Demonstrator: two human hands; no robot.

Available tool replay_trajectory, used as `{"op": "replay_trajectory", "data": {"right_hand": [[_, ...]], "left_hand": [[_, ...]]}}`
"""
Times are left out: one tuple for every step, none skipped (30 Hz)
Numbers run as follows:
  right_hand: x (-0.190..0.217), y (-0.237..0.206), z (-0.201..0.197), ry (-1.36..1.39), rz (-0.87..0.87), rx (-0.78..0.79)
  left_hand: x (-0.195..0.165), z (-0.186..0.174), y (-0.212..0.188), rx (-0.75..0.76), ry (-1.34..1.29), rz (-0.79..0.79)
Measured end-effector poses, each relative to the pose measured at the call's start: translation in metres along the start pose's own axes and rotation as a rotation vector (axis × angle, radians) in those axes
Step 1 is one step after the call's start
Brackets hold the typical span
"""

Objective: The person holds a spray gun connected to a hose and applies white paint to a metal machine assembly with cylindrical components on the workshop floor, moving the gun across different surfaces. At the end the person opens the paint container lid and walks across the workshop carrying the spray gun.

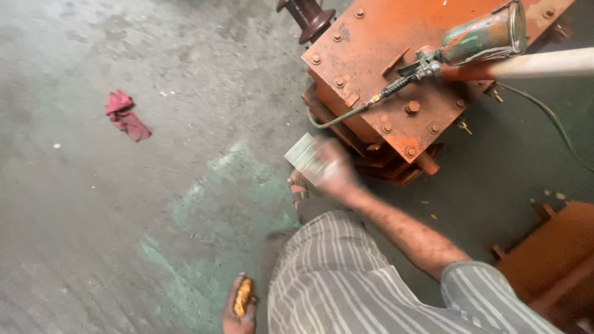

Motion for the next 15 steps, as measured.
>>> {"op": "replay_trajectory", "data": {"right_hand": [[-0.021, 0.006, -0.029, -0.002, 0.094, -0.140], [-0.043, 0.018, -0.059, -0.007, 0.170, -0.280], [-0.066, 0.030, -0.089, -0.011, 0.232, -0.421], [-0.088, 0.039, -0.120, -0.015, 0.287, -0.554], [-0.109, 0.053, -0.148, -0.001, 0.334, -0.677], [-0.129, 0.064, -0.165, 0.141, 0.353, -0.695], [-0.149, 0.079, -0.176, 0.421, 0.320, -0.709], [-0.167, 0.092, -0.182, 0.703, 0.301, -0.706], [-0.181, 0.104, -0.184, 0.702, 0.282, -0.722], [-0.194, 0.117, -0.184, 0.697, 0.259, -0.741], [-0.206, 0.127, -0.183, 0.716, 0.308, -0.768], [-0.215, 0.136, -0.184, 0.729, 0.354, -0.797], [-0.221, 0.145, -0.185, 0.807, 0.348, -0.785], [-0.223, 0.152, -0.186, 0.886, 0.349, -0.775], [-0.222, 0.159, -0.187, 0.949, 0.332, -0.750]], "left_hand": [[0.003, -0.013, 0.014, -0.023, 0.065, -0.082], [0.000, -0.022, 0.026, -0.037, 0.143, -0.163], [-0.006, -0.028, 0.043, -0.042, 0.222, -0.238], [-0.012, -0.028, 0.058, -0.027, 0.287, -0.293], [-0.021, -0.026, 0.074, -0.009, 0.334, -0.322], [-0.027, -0.025, 0.087, 0.011, 0.381, -0.343], [-0.037, -0.022, 0.101, 0.031, 0.412, -0.355], [-0.047, -0.021, 0.114, 0.042, 0.435, -0.361], [-0.057, -0.022, 0.126, 0.057, 0.454, -0.360], [-0.066, -0.026, 0.140, 0.063, 0.475, -0.362], [-0.076, -0.032, 0.156, 0.068, 0.500, -0.342], [-0.085, -0.040, 0.172, 0.077, 0.533, -0.313], [-0.094, -0.047, 0.191, 0.087, 0.565, -0.280], [-0.103, -0.057, 0.208, 0.090, 0.648, -0.212], [-0.109, -0.064, 0.224, 0.138, 0.645, -0.195]]}}
Point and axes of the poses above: each hand's wrist, its own y-axis towards the middle knuckle, its own z-axis out of the palm, x = y × z, the point moved 2 cm from there along y, towards the middle knuckle, and after that the axes turned 12 degrees about x, right-handed, at the moved point
